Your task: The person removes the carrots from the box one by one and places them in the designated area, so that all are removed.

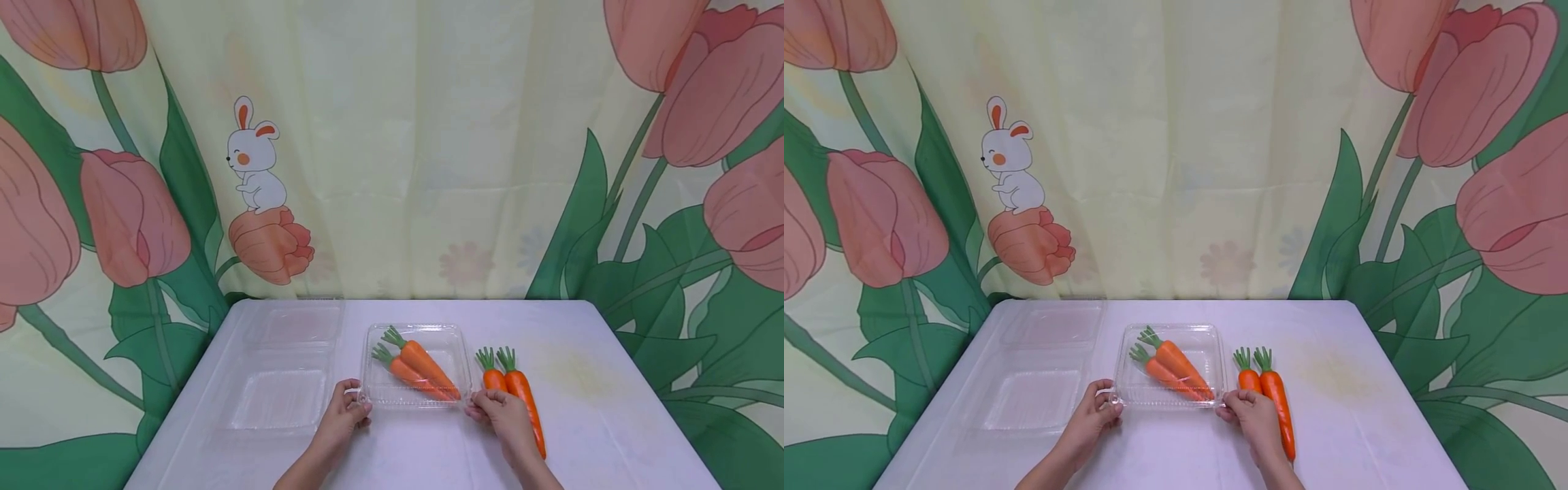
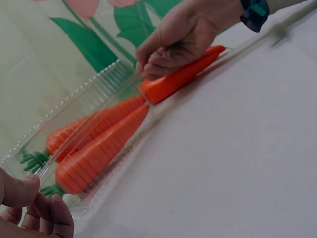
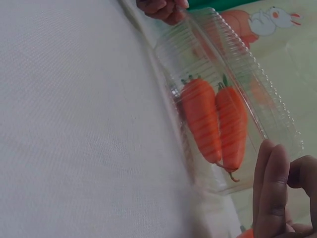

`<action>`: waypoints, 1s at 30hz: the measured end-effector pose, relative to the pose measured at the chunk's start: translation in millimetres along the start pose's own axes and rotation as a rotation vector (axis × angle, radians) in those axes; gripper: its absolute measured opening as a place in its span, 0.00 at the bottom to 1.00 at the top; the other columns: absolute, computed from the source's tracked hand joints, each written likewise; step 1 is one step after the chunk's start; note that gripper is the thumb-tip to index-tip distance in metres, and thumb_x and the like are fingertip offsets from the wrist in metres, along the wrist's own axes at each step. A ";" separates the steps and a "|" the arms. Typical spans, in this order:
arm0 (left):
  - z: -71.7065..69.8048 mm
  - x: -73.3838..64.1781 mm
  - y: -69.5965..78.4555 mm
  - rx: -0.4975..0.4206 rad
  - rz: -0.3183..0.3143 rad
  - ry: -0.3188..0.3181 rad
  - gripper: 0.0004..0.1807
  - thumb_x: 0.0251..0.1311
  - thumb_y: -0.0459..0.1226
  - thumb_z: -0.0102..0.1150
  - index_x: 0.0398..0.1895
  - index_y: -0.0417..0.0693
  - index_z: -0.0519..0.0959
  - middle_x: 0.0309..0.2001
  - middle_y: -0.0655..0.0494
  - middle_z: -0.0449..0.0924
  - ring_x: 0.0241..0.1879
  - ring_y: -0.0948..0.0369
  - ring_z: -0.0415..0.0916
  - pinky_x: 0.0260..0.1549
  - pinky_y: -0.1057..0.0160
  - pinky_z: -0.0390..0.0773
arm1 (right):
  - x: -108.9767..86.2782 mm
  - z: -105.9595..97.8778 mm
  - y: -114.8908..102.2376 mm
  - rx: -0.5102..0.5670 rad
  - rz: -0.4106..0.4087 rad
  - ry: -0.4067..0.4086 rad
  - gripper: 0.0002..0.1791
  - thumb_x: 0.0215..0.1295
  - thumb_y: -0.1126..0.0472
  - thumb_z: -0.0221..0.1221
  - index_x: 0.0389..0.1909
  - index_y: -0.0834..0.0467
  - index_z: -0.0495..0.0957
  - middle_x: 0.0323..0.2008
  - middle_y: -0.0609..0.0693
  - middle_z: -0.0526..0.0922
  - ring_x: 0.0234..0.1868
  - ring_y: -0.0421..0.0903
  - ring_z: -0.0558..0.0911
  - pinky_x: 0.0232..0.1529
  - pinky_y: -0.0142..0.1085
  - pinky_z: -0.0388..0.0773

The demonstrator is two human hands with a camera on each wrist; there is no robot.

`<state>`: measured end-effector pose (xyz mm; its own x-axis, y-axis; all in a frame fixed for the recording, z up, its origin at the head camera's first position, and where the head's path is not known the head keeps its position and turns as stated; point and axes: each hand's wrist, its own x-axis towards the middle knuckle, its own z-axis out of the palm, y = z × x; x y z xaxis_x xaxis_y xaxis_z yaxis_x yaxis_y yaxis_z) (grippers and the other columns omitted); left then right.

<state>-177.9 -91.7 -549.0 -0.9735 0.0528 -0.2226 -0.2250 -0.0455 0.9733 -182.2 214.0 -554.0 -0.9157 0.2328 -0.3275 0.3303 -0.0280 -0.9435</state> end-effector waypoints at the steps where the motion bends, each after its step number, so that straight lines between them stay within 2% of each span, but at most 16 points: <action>1: 0.5 0.0 -0.4 0.002 0.006 0.015 0.29 0.67 0.25 0.57 0.66 0.33 0.56 0.48 0.45 0.73 0.39 0.59 0.75 0.39 0.62 0.81 | 0.0 0.6 0.2 0.002 0.000 0.001 0.14 0.71 0.65 0.61 0.47 0.74 0.80 0.30 0.55 0.89 0.30 0.44 0.89 0.35 0.33 0.86; 6: 4.3 -2.0 -3.1 0.025 0.043 0.102 0.22 0.66 0.24 0.58 0.59 0.29 0.63 0.45 0.47 0.74 0.38 0.62 0.75 0.38 0.64 0.82 | 0.7 3.3 0.1 0.005 0.006 0.009 0.14 0.71 0.65 0.61 0.47 0.75 0.79 0.28 0.54 0.88 0.29 0.44 0.89 0.34 0.33 0.86; 13: 13.3 -2.3 -9.7 0.013 0.072 0.229 0.16 0.66 0.24 0.59 0.53 0.31 0.68 0.44 0.48 0.76 0.38 0.62 0.76 0.38 0.64 0.83 | 0.1 4.1 -2.1 -0.020 0.020 0.008 0.15 0.72 0.64 0.60 0.48 0.74 0.79 0.28 0.54 0.88 0.29 0.44 0.89 0.35 0.33 0.86; 16: 15.1 -4.7 -8.9 -0.006 0.082 0.220 0.15 0.68 0.25 0.58 0.53 0.31 0.67 0.43 0.49 0.74 0.38 0.60 0.76 0.38 0.64 0.84 | -0.2 4.1 -2.0 -0.010 0.015 0.006 0.15 0.72 0.64 0.60 0.49 0.74 0.79 0.29 0.54 0.88 0.29 0.44 0.89 0.35 0.32 0.86; 19: 14.4 -6.1 -7.3 0.001 0.081 0.181 0.15 0.70 0.27 0.55 0.55 0.31 0.65 0.44 0.49 0.71 0.37 0.59 0.76 0.39 0.63 0.84 | -0.9 4.5 -1.3 0.024 0.008 0.008 0.16 0.72 0.65 0.60 0.50 0.75 0.77 0.29 0.54 0.88 0.29 0.44 0.89 0.35 0.32 0.86; 24: 11.1 -3.5 -5.1 0.014 0.072 0.172 0.16 0.69 0.28 0.57 0.55 0.31 0.67 0.44 0.49 0.71 0.36 0.60 0.74 0.37 0.63 0.83 | -3.3 5.0 -1.9 0.087 -0.016 -0.007 0.21 0.72 0.66 0.62 0.59 0.76 0.73 0.33 0.54 0.88 0.30 0.44 0.89 0.36 0.33 0.87; 30: 8.5 -1.6 -5.5 0.016 0.058 0.164 0.18 0.67 0.29 0.60 0.56 0.29 0.69 0.43 0.50 0.73 0.37 0.60 0.76 0.37 0.63 0.83 | -4.0 4.9 -3.4 0.059 -0.048 0.001 0.22 0.73 0.66 0.61 0.62 0.75 0.74 0.36 0.55 0.89 0.31 0.44 0.89 0.37 0.33 0.87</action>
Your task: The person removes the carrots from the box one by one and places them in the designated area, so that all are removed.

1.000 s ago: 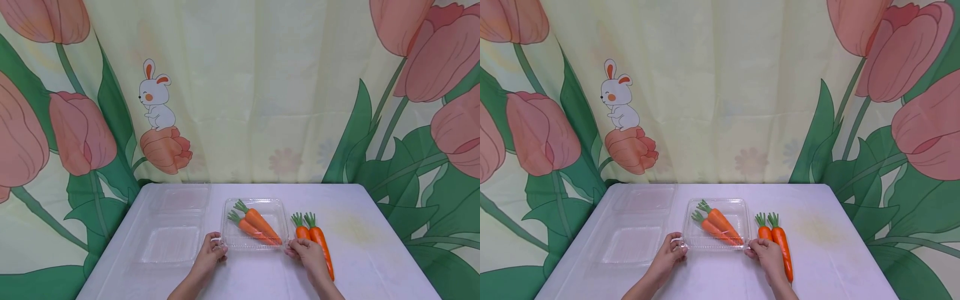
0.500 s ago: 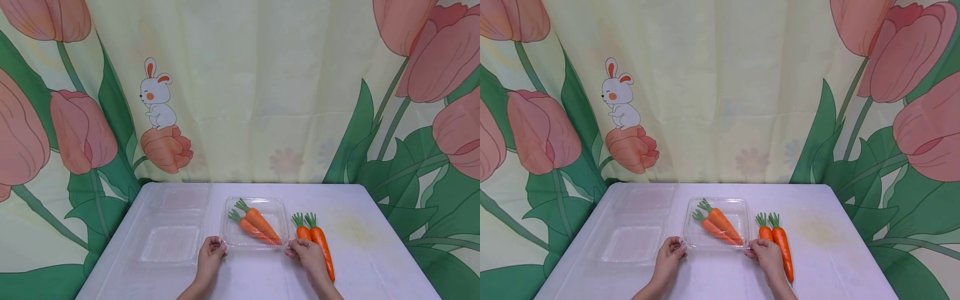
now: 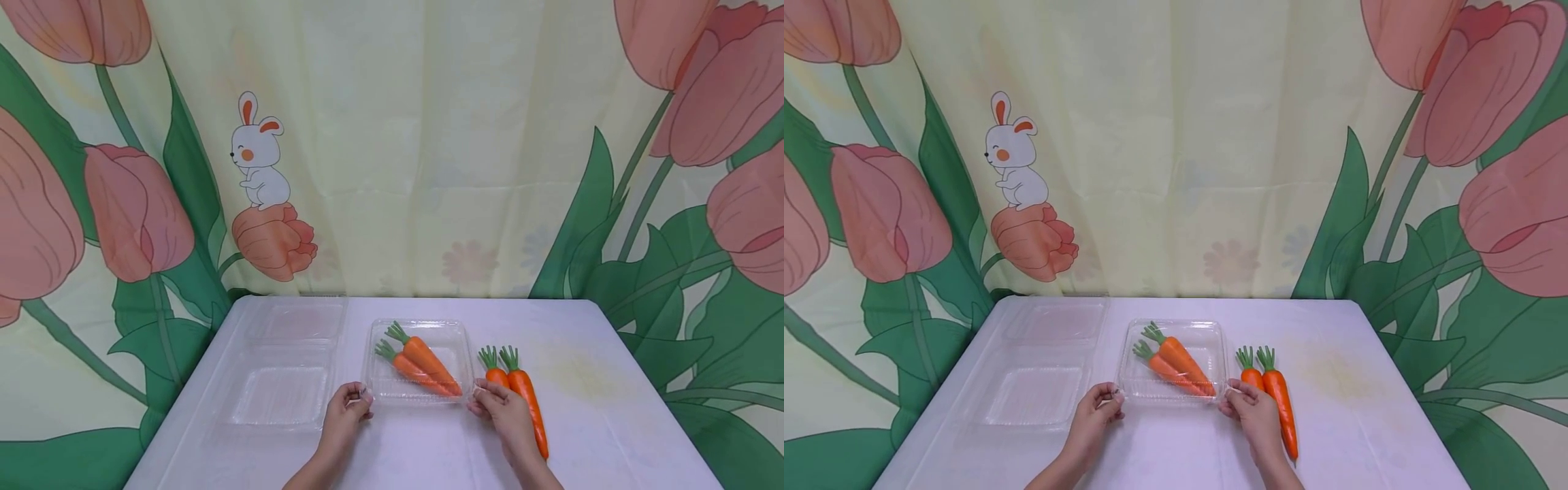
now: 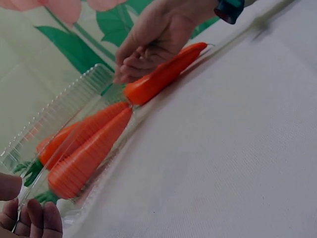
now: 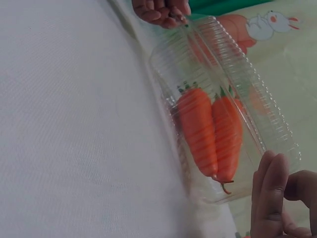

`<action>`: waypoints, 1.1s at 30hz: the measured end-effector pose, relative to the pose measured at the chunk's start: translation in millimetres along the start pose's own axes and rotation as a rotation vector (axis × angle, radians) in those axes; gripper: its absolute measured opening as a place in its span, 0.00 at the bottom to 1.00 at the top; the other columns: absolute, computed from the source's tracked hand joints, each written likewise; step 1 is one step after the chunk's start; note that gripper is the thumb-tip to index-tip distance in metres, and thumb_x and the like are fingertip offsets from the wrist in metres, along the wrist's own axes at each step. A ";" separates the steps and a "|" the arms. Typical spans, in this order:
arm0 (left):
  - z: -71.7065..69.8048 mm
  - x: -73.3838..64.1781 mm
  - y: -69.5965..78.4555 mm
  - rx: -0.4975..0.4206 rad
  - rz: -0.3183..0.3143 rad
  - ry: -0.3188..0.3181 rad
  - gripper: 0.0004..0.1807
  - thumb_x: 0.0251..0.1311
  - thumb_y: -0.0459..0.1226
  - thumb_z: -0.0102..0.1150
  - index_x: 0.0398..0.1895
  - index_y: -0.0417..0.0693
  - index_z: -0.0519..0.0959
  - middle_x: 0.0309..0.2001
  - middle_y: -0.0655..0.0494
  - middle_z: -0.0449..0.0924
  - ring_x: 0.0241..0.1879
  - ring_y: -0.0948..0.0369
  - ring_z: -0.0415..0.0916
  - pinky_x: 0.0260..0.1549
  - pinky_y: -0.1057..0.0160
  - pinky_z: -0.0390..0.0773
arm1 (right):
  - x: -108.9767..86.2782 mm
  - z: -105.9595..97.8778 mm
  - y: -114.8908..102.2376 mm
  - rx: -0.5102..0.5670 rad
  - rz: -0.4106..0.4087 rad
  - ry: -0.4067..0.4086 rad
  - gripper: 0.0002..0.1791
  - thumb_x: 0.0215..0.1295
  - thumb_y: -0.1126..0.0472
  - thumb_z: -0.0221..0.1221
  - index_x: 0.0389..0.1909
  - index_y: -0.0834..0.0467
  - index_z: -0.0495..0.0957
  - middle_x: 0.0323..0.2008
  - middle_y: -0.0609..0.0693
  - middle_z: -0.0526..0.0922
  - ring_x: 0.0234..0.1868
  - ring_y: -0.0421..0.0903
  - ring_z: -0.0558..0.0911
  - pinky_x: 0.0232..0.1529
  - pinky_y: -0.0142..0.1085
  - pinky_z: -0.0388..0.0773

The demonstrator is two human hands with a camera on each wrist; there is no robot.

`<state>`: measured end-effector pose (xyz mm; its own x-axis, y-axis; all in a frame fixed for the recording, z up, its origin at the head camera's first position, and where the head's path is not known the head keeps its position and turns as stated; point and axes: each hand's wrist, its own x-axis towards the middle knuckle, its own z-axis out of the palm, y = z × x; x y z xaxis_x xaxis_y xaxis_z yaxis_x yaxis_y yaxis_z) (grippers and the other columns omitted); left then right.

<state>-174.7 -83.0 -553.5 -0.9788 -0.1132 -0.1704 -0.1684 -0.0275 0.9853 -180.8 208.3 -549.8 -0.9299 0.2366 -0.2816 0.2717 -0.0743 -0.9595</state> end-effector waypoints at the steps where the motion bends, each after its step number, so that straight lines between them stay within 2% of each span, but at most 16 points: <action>1: -0.2 0.1 0.3 -0.002 -0.001 -0.003 0.18 0.67 0.29 0.60 0.56 0.28 0.69 0.43 0.50 0.73 0.37 0.60 0.76 0.37 0.63 0.83 | 0.3 -0.3 -0.5 -0.011 -0.002 -0.001 0.22 0.73 0.65 0.61 0.61 0.75 0.75 0.35 0.55 0.89 0.31 0.44 0.89 0.37 0.33 0.87; 7: -1.2 -0.3 4.5 -0.019 -0.006 -0.022 0.18 0.69 0.29 0.58 0.57 0.28 0.69 0.42 0.50 0.73 0.37 0.61 0.75 0.39 0.64 0.83 | -1.6 -0.4 -3.3 -0.121 -0.004 -0.010 0.18 0.74 0.61 0.61 0.51 0.75 0.81 0.31 0.52 0.88 0.31 0.42 0.89 0.37 0.33 0.87; 10: -0.9 -0.3 7.1 -0.024 -0.013 -0.025 0.17 0.70 0.30 0.57 0.56 0.29 0.68 0.41 0.51 0.72 0.37 0.61 0.74 0.40 0.64 0.83 | -2.9 0.5 -4.5 -0.110 -0.011 -0.023 0.16 0.75 0.62 0.60 0.50 0.75 0.80 0.31 0.52 0.87 0.31 0.42 0.89 0.37 0.34 0.87; 15: -1.6 2.8 13.9 -0.072 -0.103 -0.042 0.17 0.75 0.39 0.48 0.55 0.34 0.65 0.41 0.52 0.71 0.37 0.61 0.73 0.41 0.63 0.82 | -3.7 1.0 -4.8 -0.059 -0.026 -0.053 0.15 0.75 0.66 0.58 0.51 0.76 0.76 0.33 0.53 0.85 0.32 0.42 0.88 0.38 0.34 0.87; 20: -4.5 16.7 26.5 -0.106 -0.140 -0.070 0.21 0.79 0.43 0.37 0.60 0.32 0.56 0.45 0.47 0.68 0.39 0.60 0.72 0.42 0.63 0.79 | -1.9 -2.4 -4.5 -0.105 -0.064 -0.075 0.13 0.74 0.66 0.59 0.48 0.75 0.77 0.32 0.55 0.86 0.31 0.44 0.88 0.37 0.33 0.87; 24: -7.6 34.9 36.8 -0.063 -0.137 -0.062 0.22 0.79 0.38 0.39 0.65 0.29 0.58 0.47 0.43 0.71 0.40 0.59 0.72 0.41 0.65 0.77 | -1.8 -7.3 -5.4 -0.157 -0.067 -0.094 0.11 0.74 0.66 0.59 0.46 0.74 0.79 0.31 0.54 0.86 0.31 0.44 0.87 0.35 0.33 0.86; 27: -11.8 46.7 40.7 -0.030 -0.145 -0.092 0.21 0.78 0.35 0.41 0.66 0.29 0.62 0.47 0.43 0.73 0.40 0.58 0.72 0.42 0.64 0.78 | -3.1 -9.8 -6.6 -0.171 -0.060 -0.116 0.11 0.75 0.66 0.58 0.45 0.74 0.78 0.31 0.55 0.86 0.32 0.46 0.86 0.35 0.33 0.86; 33: -15.1 57.9 39.4 0.002 -0.139 -0.146 0.23 0.75 0.31 0.46 0.70 0.31 0.64 0.45 0.46 0.73 0.38 0.58 0.73 0.40 0.65 0.78 | -7.4 -12.0 -6.0 -0.218 -0.045 -0.121 0.10 0.75 0.65 0.58 0.43 0.70 0.78 0.29 0.56 0.86 0.30 0.47 0.86 0.33 0.35 0.86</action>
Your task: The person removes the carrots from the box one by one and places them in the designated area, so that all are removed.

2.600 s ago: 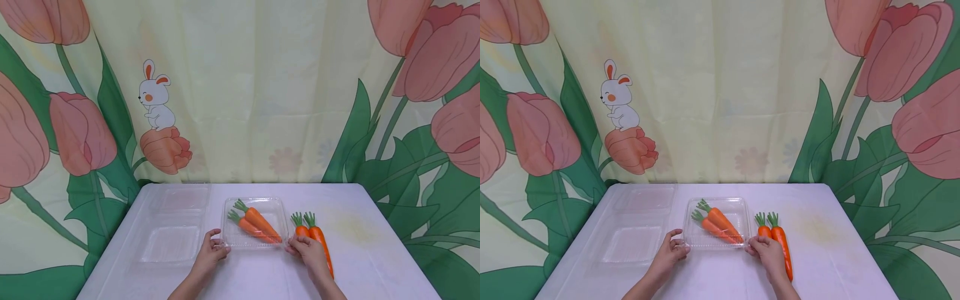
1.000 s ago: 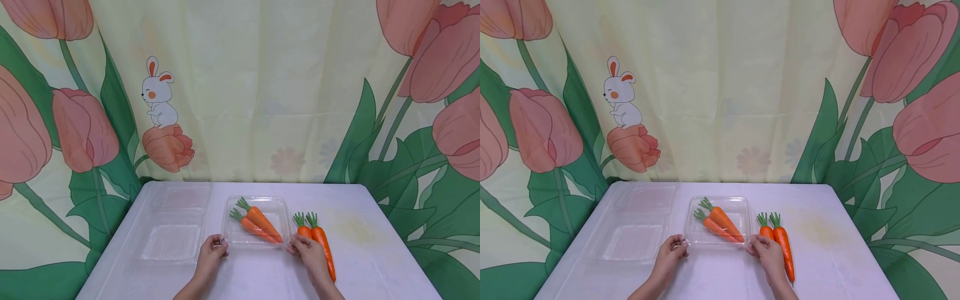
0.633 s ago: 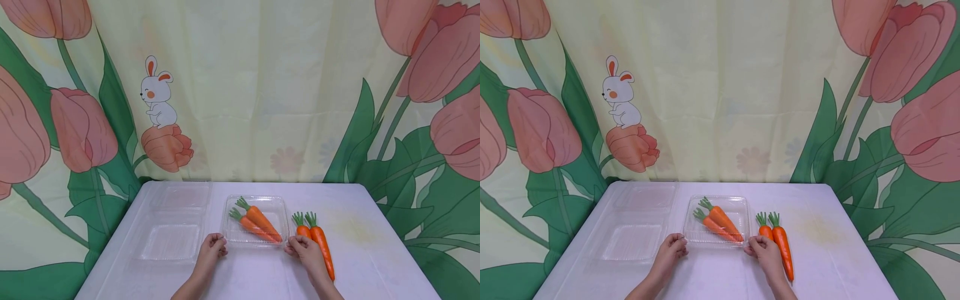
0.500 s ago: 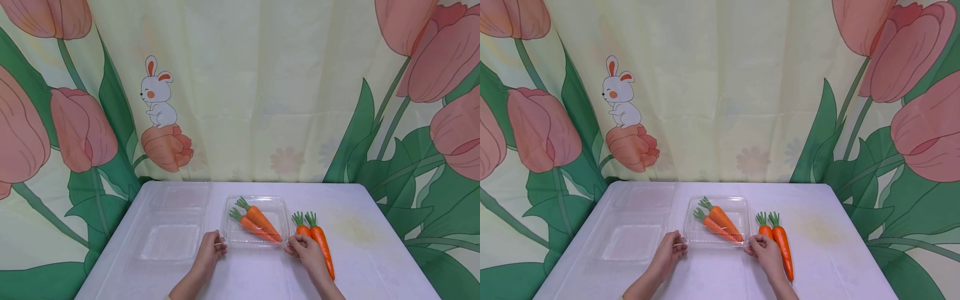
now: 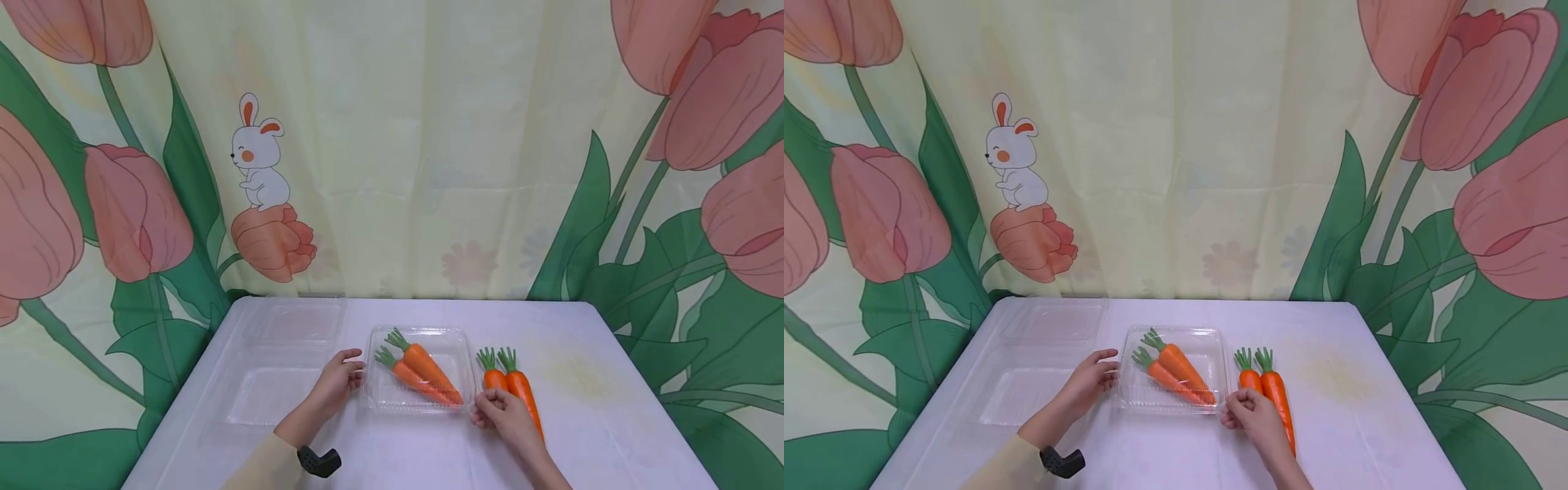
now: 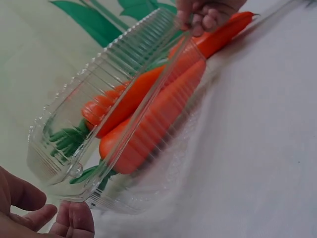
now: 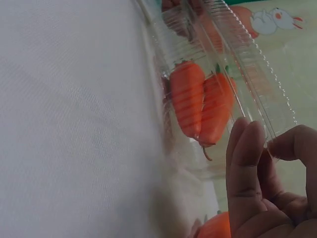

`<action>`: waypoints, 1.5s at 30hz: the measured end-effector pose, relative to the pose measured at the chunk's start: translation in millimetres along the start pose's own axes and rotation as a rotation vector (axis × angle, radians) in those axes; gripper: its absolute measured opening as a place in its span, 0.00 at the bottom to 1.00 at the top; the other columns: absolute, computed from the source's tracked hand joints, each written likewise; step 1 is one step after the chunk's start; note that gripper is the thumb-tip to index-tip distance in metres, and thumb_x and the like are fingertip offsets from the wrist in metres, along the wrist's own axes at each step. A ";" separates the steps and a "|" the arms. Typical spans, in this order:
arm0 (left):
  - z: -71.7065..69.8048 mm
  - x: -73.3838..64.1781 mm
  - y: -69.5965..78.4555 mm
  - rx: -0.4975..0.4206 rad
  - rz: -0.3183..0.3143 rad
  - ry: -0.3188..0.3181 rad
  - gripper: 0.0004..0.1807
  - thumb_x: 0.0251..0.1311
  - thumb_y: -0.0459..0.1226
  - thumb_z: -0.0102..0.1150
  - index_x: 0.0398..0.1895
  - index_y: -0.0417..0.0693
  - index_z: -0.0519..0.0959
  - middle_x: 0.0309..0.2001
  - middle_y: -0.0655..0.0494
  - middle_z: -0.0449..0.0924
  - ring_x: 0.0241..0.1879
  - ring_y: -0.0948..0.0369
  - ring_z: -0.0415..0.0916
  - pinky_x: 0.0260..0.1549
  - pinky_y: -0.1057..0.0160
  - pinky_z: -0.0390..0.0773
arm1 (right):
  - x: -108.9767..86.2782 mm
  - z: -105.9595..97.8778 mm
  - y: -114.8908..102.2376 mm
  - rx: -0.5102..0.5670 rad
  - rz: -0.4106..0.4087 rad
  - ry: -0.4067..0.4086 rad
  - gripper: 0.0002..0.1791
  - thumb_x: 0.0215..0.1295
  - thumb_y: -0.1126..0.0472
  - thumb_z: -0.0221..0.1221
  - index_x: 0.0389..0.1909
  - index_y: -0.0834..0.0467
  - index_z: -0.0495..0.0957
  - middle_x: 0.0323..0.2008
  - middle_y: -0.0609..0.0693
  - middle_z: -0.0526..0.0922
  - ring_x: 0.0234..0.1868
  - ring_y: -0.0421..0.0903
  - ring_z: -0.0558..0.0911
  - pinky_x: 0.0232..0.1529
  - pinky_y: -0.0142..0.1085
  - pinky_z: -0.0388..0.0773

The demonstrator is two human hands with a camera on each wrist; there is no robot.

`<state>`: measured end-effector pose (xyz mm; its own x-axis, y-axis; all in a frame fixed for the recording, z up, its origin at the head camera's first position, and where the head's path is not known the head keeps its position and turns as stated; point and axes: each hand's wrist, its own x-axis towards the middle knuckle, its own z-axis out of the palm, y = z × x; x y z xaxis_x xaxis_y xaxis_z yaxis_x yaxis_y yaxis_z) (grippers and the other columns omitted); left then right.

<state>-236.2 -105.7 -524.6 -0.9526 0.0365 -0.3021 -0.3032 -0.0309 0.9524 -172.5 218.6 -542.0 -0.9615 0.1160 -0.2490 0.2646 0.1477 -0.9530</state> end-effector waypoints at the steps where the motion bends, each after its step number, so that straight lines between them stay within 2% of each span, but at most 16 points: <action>1: 0.3 1.0 -0.9 0.007 0.004 -0.005 0.24 0.75 0.31 0.46 0.70 0.31 0.64 0.44 0.46 0.74 0.37 0.59 0.73 0.39 0.66 0.78 | -0.8 -0.1 0.3 -0.011 0.002 -0.002 0.09 0.75 0.65 0.58 0.43 0.70 0.77 0.29 0.56 0.86 0.30 0.48 0.86 0.33 0.36 0.86; 4: 1.6 3.7 -4.6 0.021 0.020 -0.020 0.24 0.75 0.31 0.47 0.70 0.30 0.64 0.43 0.48 0.74 0.36 0.61 0.71 0.37 0.67 0.75 | -2.4 -1.1 1.5 -0.043 -0.001 -0.024 0.09 0.75 0.64 0.57 0.43 0.69 0.76 0.29 0.56 0.86 0.29 0.49 0.86 0.33 0.38 0.86; 8: 3.9 6.9 -7.5 0.040 0.035 -0.008 0.24 0.73 0.30 0.50 0.70 0.32 0.67 0.41 0.50 0.73 0.35 0.61 0.69 0.36 0.67 0.74 | -3.6 -3.0 0.2 -0.089 -0.009 -0.040 0.09 0.75 0.63 0.57 0.44 0.68 0.75 0.31 0.57 0.87 0.30 0.50 0.87 0.34 0.41 0.87; 12: 5.3 9.3 -11.5 0.040 0.054 0.012 0.26 0.69 0.26 0.52 0.70 0.32 0.67 0.41 0.48 0.74 0.34 0.60 0.71 0.35 0.66 0.75 | -7.1 -3.9 -3.2 -0.134 -0.025 -0.004 0.09 0.74 0.63 0.59 0.45 0.67 0.76 0.34 0.56 0.86 0.30 0.51 0.88 0.33 0.41 0.87; 16: 4.5 11.1 -15.6 0.022 0.065 0.023 0.28 0.68 0.24 0.53 0.72 0.34 0.68 0.41 0.48 0.74 0.36 0.59 0.72 0.35 0.67 0.77 | -9.3 -4.7 -6.7 -0.217 -0.074 0.036 0.13 0.72 0.63 0.62 0.51 0.65 0.75 0.41 0.58 0.84 0.30 0.49 0.87 0.31 0.38 0.87; 18: 3.6 10.9 -16.2 0.021 0.060 0.025 0.28 0.68 0.24 0.54 0.72 0.35 0.69 0.42 0.49 0.75 0.36 0.59 0.72 0.35 0.67 0.77 | -10.5 -5.6 -7.8 -0.305 -0.130 0.068 0.19 0.69 0.62 0.64 0.57 0.64 0.75 0.47 0.60 0.82 0.33 0.48 0.88 0.33 0.37 0.87; 20: 3.2 10.1 -16.7 0.029 0.056 0.019 0.28 0.68 0.24 0.54 0.71 0.36 0.69 0.42 0.49 0.75 0.37 0.59 0.73 0.36 0.66 0.77 | -12.5 -6.2 -8.7 -0.398 -0.213 0.106 0.23 0.67 0.63 0.65 0.61 0.62 0.75 0.53 0.60 0.81 0.41 0.50 0.88 0.39 0.39 0.87; 24: 3.9 7.7 -16.5 0.031 0.059 -0.003 0.27 0.67 0.23 0.54 0.70 0.33 0.68 0.42 0.48 0.76 0.38 0.59 0.73 0.37 0.66 0.77 | -14.7 -6.6 -8.5 -0.526 -0.446 0.180 0.27 0.62 0.69 0.66 0.63 0.59 0.77 0.62 0.58 0.77 0.59 0.57 0.82 0.54 0.50 0.84; 26: 4.8 6.8 -15.9 0.028 0.067 -0.010 0.27 0.66 0.23 0.54 0.69 0.31 0.67 0.44 0.47 0.76 0.41 0.59 0.73 0.38 0.66 0.76 | -14.0 -6.4 -8.0 -0.535 -0.540 0.195 0.27 0.60 0.72 0.65 0.62 0.57 0.78 0.65 0.57 0.76 0.65 0.59 0.77 0.58 0.56 0.80; 28: 5.5 5.7 -15.6 0.026 0.066 -0.009 0.27 0.65 0.23 0.55 0.69 0.31 0.67 0.46 0.47 0.76 0.43 0.58 0.72 0.39 0.66 0.76 | -13.0 -6.5 -7.6 -0.525 -0.595 0.209 0.27 0.59 0.75 0.64 0.61 0.56 0.80 0.66 0.56 0.75 0.68 0.59 0.73 0.60 0.61 0.77; 32: 5.9 3.4 -17.2 0.022 0.061 -0.010 0.28 0.63 0.23 0.55 0.68 0.30 0.67 0.51 0.44 0.75 0.46 0.57 0.73 0.41 0.65 0.78 | -11.2 -7.0 -7.6 -0.478 -0.614 0.216 0.28 0.58 0.78 0.60 0.57 0.53 0.82 0.65 0.51 0.76 0.70 0.54 0.70 0.63 0.63 0.73; 38: 6.0 0.1 -18.3 -0.002 0.062 -0.011 0.30 0.61 0.23 0.54 0.68 0.29 0.67 0.53 0.42 0.74 0.45 0.58 0.71 0.39 0.66 0.76 | -9.5 -6.9 -13.3 -0.399 -0.627 0.152 0.26 0.62 0.78 0.59 0.55 0.50 0.82 0.64 0.48 0.77 0.69 0.52 0.70 0.65 0.67 0.69; 40: 5.7 -0.9 -18.2 -0.005 0.056 -0.008 0.30 0.60 0.23 0.55 0.68 0.29 0.66 0.52 0.43 0.74 0.45 0.58 0.71 0.39 0.67 0.76 | -8.7 -6.8 -15.7 -0.400 -0.630 0.145 0.25 0.64 0.77 0.58 0.56 0.49 0.82 0.64 0.46 0.77 0.69 0.50 0.70 0.66 0.64 0.70; 43: 5.4 -2.5 -17.8 -0.005 0.051 -0.008 0.30 0.61 0.24 0.56 0.69 0.30 0.66 0.50 0.46 0.73 0.45 0.58 0.70 0.38 0.67 0.74 | -6.5 -7.2 -18.9 -0.382 -0.642 0.127 0.23 0.69 0.75 0.56 0.57 0.48 0.81 0.64 0.44 0.76 0.69 0.41 0.70 0.70 0.42 0.71; 45: 5.3 -3.2 -18.2 -0.012 0.054 -0.011 0.30 0.61 0.23 0.56 0.69 0.29 0.66 0.49 0.47 0.73 0.44 0.58 0.70 0.39 0.66 0.74 | -4.3 -7.7 -20.8 -0.327 -0.669 0.100 0.20 0.73 0.72 0.53 0.59 0.52 0.81 0.65 0.46 0.76 0.67 0.35 0.70 0.67 0.26 0.67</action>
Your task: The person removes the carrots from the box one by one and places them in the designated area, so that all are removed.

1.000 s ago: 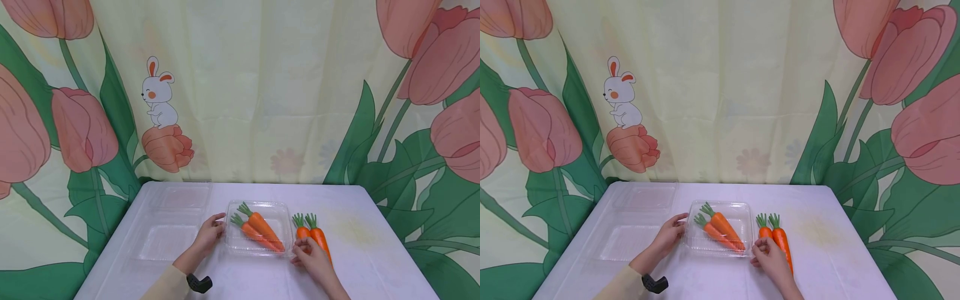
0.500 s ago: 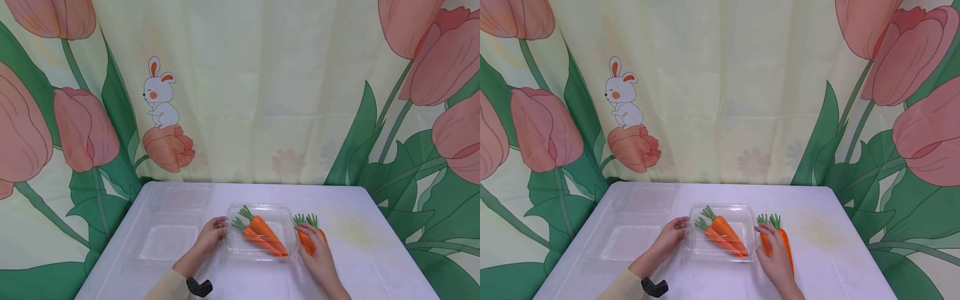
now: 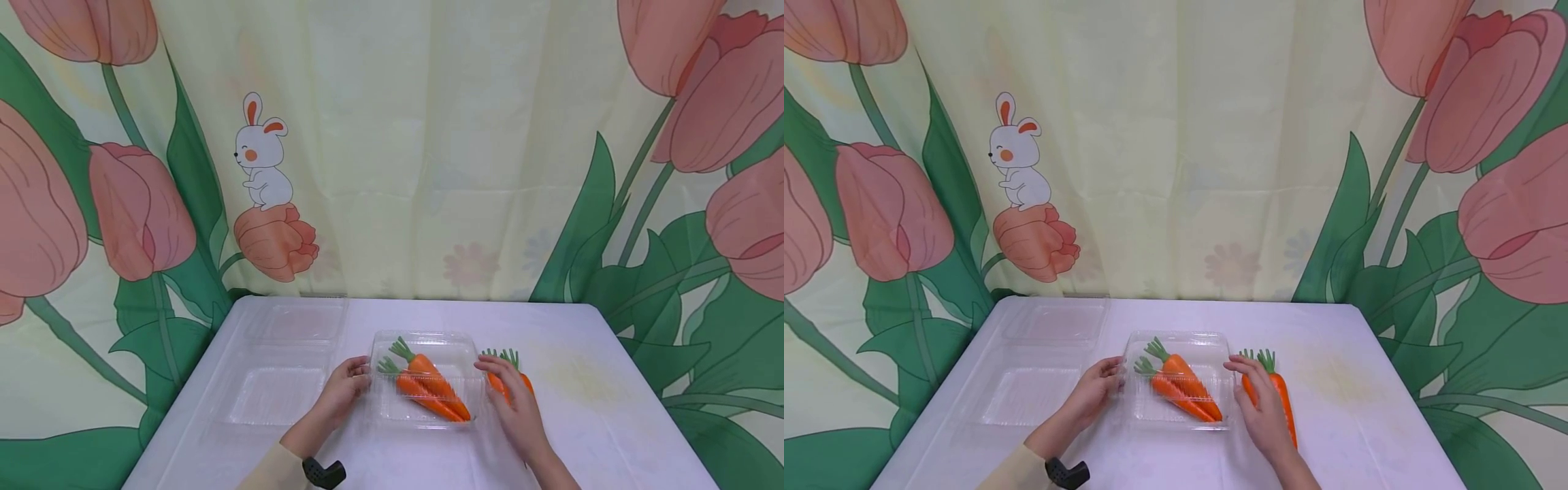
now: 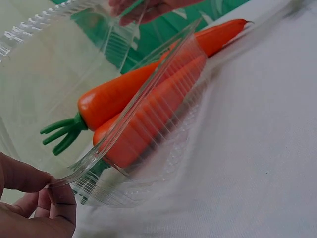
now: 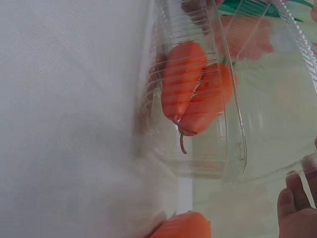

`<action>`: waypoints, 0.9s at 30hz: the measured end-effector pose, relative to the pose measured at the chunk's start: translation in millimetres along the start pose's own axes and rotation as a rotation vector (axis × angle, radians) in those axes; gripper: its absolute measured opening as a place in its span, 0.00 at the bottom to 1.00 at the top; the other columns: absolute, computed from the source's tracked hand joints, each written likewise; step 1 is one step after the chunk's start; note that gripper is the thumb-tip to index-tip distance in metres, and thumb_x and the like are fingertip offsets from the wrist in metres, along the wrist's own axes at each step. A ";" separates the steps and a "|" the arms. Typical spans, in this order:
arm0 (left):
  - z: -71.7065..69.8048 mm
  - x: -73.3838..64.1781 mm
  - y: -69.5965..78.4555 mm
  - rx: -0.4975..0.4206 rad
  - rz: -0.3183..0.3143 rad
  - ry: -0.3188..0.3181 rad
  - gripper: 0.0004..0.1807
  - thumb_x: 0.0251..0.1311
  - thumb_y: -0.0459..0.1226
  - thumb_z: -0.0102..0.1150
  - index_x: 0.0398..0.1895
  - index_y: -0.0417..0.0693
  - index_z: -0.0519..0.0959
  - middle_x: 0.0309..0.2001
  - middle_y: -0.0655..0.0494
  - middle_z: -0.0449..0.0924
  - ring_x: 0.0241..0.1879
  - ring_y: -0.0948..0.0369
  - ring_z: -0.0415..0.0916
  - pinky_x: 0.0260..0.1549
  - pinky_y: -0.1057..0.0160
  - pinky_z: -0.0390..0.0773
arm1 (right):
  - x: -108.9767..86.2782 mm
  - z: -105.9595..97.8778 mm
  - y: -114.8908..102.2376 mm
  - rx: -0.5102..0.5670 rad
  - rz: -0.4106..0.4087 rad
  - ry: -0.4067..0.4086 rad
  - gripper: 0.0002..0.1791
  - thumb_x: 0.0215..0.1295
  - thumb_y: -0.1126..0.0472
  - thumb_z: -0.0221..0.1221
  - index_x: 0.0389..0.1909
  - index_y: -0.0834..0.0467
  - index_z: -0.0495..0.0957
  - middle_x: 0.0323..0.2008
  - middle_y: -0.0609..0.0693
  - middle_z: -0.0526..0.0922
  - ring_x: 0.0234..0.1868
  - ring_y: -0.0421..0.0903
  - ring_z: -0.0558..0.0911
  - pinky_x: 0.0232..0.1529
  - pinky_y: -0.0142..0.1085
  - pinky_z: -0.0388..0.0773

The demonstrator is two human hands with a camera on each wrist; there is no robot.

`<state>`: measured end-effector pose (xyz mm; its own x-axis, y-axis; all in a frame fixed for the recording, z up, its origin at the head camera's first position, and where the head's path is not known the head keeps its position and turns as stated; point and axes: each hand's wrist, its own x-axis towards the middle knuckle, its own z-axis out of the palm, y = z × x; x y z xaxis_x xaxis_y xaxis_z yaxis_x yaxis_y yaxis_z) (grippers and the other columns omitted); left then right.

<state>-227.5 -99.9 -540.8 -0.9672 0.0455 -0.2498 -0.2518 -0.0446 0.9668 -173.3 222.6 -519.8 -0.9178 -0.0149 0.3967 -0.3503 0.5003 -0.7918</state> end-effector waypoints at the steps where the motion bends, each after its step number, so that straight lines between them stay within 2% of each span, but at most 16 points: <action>1: -0.2 -0.4 0.0 -0.004 0.001 -0.001 0.30 0.61 0.23 0.55 0.69 0.29 0.66 0.49 0.48 0.73 0.44 0.59 0.70 0.39 0.65 0.75 | 1.6 -0.1 0.0 0.036 -0.015 -0.001 0.18 0.76 0.71 0.51 0.60 0.54 0.80 0.65 0.47 0.76 0.67 0.33 0.70 0.65 0.20 0.64; 2: -0.8 -0.8 -0.7 -0.011 0.007 -0.005 0.30 0.62 0.23 0.54 0.69 0.28 0.65 0.49 0.47 0.73 0.44 0.58 0.71 0.39 0.65 0.76 | 3.3 -0.1 -0.2 0.076 -0.029 -0.003 0.17 0.78 0.69 0.49 0.60 0.56 0.79 0.65 0.49 0.76 0.66 0.32 0.70 0.64 0.16 0.62; 4: -1.5 -1.0 -1.6 -0.024 0.009 -0.008 0.29 0.62 0.22 0.53 0.69 0.27 0.65 0.51 0.44 0.73 0.43 0.58 0.72 0.40 0.64 0.78 | 7.4 -0.1 -1.0 0.154 -0.045 -0.006 0.17 0.81 0.65 0.45 0.62 0.61 0.78 0.65 0.52 0.76 0.66 0.32 0.71 0.64 0.16 0.63; 8: -2.5 -1.0 -3.3 -0.038 0.010 -0.015 0.30 0.64 0.23 0.53 0.70 0.27 0.63 0.52 0.42 0.74 0.41 0.59 0.74 0.41 0.65 0.80 | 15.0 -0.1 -4.8 0.213 0.000 -0.004 0.21 0.84 0.57 0.40 0.65 0.59 0.75 0.66 0.51 0.75 0.65 0.31 0.71 0.65 0.17 0.63; 13: -1.4 -1.4 -3.4 -0.046 0.010 -0.016 0.28 0.64 0.23 0.54 0.68 0.28 0.65 0.48 0.45 0.75 0.39 0.60 0.74 0.40 0.65 0.80 | 23.9 -0.1 -7.8 0.281 0.049 0.001 0.23 0.84 0.57 0.37 0.69 0.59 0.70 0.68 0.54 0.73 0.66 0.30 0.70 0.65 0.18 0.63; 19: -1.4 -2.3 -2.7 -0.029 0.007 -0.013 0.27 0.65 0.23 0.53 0.68 0.29 0.66 0.50 0.43 0.75 0.40 0.59 0.73 0.42 0.64 0.80 | 40.1 0.1 -7.5 0.399 0.067 0.009 0.26 0.85 0.53 0.35 0.70 0.64 0.66 0.69 0.56 0.71 0.67 0.35 0.70 0.66 0.20 0.65; 27: -1.1 -1.8 -2.7 -0.043 0.003 -0.022 0.27 0.64 0.23 0.53 0.68 0.28 0.66 0.49 0.44 0.75 0.39 0.59 0.73 0.42 0.64 0.80 | 61.3 0.5 -3.0 0.532 0.084 0.015 0.28 0.85 0.51 0.34 0.73 0.66 0.60 0.67 0.51 0.69 0.70 0.43 0.68 0.67 0.20 0.65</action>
<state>-225.1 -101.0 -543.0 -0.9670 0.0676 -0.2456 -0.2510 -0.0879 0.9640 -228.6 219.8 -493.4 -0.9454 0.0207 0.3253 -0.3255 -0.0081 -0.9455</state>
